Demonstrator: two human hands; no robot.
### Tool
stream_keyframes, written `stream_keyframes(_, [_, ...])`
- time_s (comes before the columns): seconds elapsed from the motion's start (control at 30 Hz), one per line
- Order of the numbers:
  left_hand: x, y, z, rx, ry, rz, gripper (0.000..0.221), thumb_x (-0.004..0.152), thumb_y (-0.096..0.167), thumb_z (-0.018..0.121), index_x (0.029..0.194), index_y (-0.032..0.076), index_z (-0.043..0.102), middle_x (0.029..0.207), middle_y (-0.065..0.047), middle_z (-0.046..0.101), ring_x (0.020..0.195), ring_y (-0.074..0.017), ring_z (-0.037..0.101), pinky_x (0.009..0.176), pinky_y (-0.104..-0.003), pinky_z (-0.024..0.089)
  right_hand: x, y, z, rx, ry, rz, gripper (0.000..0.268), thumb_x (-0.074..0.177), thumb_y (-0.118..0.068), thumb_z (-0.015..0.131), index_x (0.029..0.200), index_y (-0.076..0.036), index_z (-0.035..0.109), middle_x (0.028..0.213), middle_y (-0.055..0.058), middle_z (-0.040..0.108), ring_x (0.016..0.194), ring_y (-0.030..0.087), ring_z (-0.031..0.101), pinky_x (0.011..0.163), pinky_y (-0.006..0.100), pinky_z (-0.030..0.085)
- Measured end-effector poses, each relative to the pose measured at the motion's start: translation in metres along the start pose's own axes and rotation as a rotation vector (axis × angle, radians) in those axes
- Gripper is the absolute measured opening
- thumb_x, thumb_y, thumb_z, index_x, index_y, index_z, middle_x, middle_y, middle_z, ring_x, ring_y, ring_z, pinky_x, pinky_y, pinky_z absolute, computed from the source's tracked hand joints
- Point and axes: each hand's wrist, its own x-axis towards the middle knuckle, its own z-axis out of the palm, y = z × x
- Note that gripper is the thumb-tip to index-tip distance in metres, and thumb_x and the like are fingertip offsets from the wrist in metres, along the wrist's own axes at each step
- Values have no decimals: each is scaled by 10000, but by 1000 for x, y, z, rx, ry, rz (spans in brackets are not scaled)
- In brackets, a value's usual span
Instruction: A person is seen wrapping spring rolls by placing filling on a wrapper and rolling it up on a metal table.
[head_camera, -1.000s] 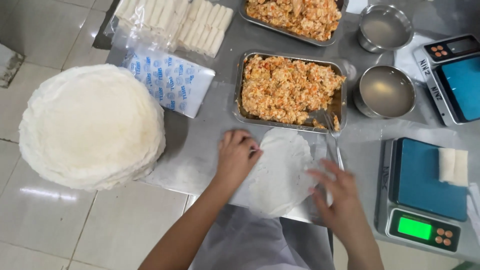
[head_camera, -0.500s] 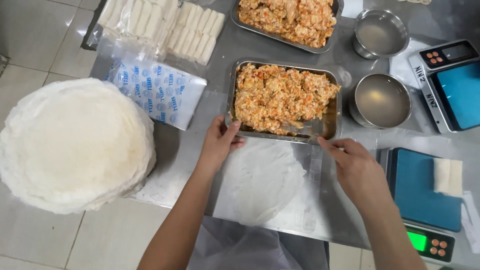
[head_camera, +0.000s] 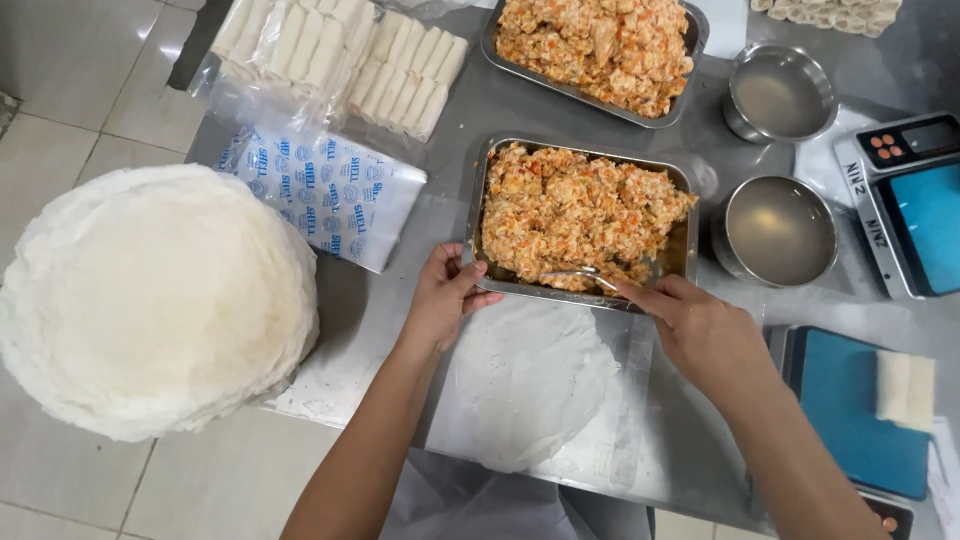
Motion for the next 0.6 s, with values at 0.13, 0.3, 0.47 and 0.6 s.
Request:
stream_keyframes(0.13, [2,-5,5,-36,10,80,285,976,49,640,1209,-18,490,935,-41,421,672,-189,636,685,-469,715,0,-2,-1,-54,-132,50,440,996,-214,559,1302,-514,660,1104,-74,752,962,221,781,807,372,654])
stream_keyframes(0.3, [1,-9,3,-52,34,81,278,973,43,635,1210,2,495,932,-45,419,682,-211,657,678,-486,710,0,-3,-17,142,-226,90,418,957,-147,603,1277,-387,723,1011,-15,798,958,248,785,821,382,643])
stream_keyframes(0.47, [4,-23,-4,-48,14,77,276,964,31,646,1186,7,485,928,-33,384,654,-234,642,668,-513,710,9,-23,-2,321,-123,31,447,967,-107,610,1335,-335,718,1061,10,803,962,275,777,774,420,640])
stream_keyframes(0.6, [12,-18,0,-62,13,96,270,968,27,644,1190,12,492,933,-40,411,685,-246,678,678,-505,707,32,-29,29,-42,23,-52,392,992,-252,561,1304,-461,676,1076,-92,738,915,173,770,748,342,624])
